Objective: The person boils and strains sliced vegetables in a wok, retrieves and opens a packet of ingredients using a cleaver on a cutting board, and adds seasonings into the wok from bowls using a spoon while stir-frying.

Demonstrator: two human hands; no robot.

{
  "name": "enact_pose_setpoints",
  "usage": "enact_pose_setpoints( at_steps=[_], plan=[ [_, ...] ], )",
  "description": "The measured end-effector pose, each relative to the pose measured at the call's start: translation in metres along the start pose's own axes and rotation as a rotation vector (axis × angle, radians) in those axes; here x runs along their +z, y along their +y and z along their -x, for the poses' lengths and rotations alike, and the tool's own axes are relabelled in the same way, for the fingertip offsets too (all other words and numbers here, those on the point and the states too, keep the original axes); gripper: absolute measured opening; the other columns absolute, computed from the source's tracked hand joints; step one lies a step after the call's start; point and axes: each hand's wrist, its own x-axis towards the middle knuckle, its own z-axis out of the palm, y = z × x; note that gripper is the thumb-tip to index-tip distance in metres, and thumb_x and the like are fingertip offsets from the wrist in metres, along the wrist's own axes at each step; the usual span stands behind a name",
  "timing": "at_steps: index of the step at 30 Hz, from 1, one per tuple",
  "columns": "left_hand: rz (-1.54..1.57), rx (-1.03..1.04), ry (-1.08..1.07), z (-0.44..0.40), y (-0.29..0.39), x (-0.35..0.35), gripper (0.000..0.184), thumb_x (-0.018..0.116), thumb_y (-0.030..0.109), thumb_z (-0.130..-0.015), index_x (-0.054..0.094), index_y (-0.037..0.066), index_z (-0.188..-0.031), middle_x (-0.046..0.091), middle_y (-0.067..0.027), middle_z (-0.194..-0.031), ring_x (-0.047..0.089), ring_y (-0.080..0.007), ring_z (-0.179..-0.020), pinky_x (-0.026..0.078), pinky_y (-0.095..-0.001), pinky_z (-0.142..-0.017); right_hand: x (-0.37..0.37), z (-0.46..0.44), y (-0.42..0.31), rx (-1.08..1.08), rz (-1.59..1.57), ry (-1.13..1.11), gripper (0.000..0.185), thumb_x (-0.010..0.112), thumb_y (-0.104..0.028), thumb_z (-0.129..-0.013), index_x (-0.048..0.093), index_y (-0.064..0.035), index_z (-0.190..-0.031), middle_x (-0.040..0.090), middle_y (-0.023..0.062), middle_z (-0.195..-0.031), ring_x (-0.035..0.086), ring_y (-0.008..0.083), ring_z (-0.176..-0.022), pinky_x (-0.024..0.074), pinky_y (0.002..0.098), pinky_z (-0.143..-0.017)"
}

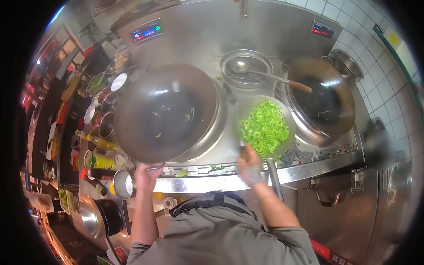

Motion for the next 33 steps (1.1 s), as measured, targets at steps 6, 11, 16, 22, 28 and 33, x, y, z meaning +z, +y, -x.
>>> enact_pose_setpoints(
  at_steps=[6, 11, 16, 22, 28, 33],
  plan=[
    [-0.145, -0.04, -0.081, -0.027, -0.018, 0.013, 0.033, 0.045, 0.015, -0.08, 0.049, -0.002, -0.108, 0.059, -0.0189, -0.104, 0.061, -0.0318, -0.094, 0.053, -0.0412, -0.08, 0.032, -0.035, 0.09, -0.238, 0.674, 0.12, 0.068, 0.054, -0.005, -0.08, 0.023, -0.0049, -0.14, 0.058, 0.0135, -0.089, 0.058, 0.0203, -0.067, 0.0512, 0.0318, -0.061],
    [-0.072, -0.065, 0.047, -0.01, -0.014, 0.024, 0.029, 0.05, 0.022, -0.084, 0.049, 0.0, -0.103, 0.06, -0.019, -0.096, 0.064, -0.0304, -0.083, 0.055, -0.0393, -0.069, 0.02, -0.004, -0.015, -0.032, 0.786, -0.24, 0.062, 0.065, -0.021, -0.078, 0.041, 0.0004, -0.132, 0.053, 0.0207, -0.123, 0.055, 0.0265, -0.11, 0.0432, 0.0324, -0.093],
    [-0.078, -0.051, 0.04, 0.018, -0.03, -0.003, 0.033, 0.059, 0.036, -0.086, 0.048, 0.007, -0.096, 0.06, -0.0223, -0.095, 0.065, -0.0309, -0.077, 0.056, -0.0381, -0.064, -0.053, -0.084, -0.067, -0.5, 0.956, 0.058, 0.047, 0.065, -0.016, -0.077, 0.053, -0.0015, -0.12, 0.057, 0.0215, -0.118, 0.056, 0.0326, -0.108, 0.0434, 0.038, -0.094],
    [-0.192, -0.275, 0.143, 0.091, -0.075, -0.068, 0.027, 0.066, 0.028, -0.083, 0.048, 0.009, -0.086, 0.063, -0.0175, -0.084, 0.066, -0.0275, -0.069, 0.056, -0.0363, -0.058, -0.148, -0.195, -0.187, -1.099, 1.868, 0.683, 0.033, 0.055, -0.013, -0.07, 0.059, -0.0118, -0.103, 0.059, 0.0082, -0.099, 0.054, 0.0291, -0.095, 0.046, 0.0402, -0.075],
    [-0.849, -0.505, 0.61, 0.182, -0.22, -0.208, 0.032, 0.07, 0.028, -0.076, 0.058, -0.002, -0.081, 0.064, -0.0126, -0.07, 0.064, -0.0182, -0.058, 0.051, -0.0312, -0.053, -0.114, -0.242, -0.219, -0.045, 2.039, 0.261, 0.027, 0.051, -0.021, -0.086, 0.057, -0.0105, -0.11, 0.06, 0.0163, -0.114, 0.056, 0.0349, -0.107, 0.0465, 0.0464, -0.088],
    [-0.953, -0.885, 0.682, 0.258, -0.233, -0.212, 0.032, 0.068, 0.028, -0.075, 0.064, -0.001, -0.064, 0.06, -0.0119, -0.053, 0.059, -0.0211, -0.045, 0.05, -0.0316, -0.05, -0.087, -0.255, -0.184, -0.308, 2.074, -0.088, 0.021, 0.052, -0.018, -0.083, 0.056, -0.0047, -0.098, 0.062, 0.0188, -0.095, 0.062, 0.0347, -0.086, 0.051, 0.0406, -0.074]
  ],
)
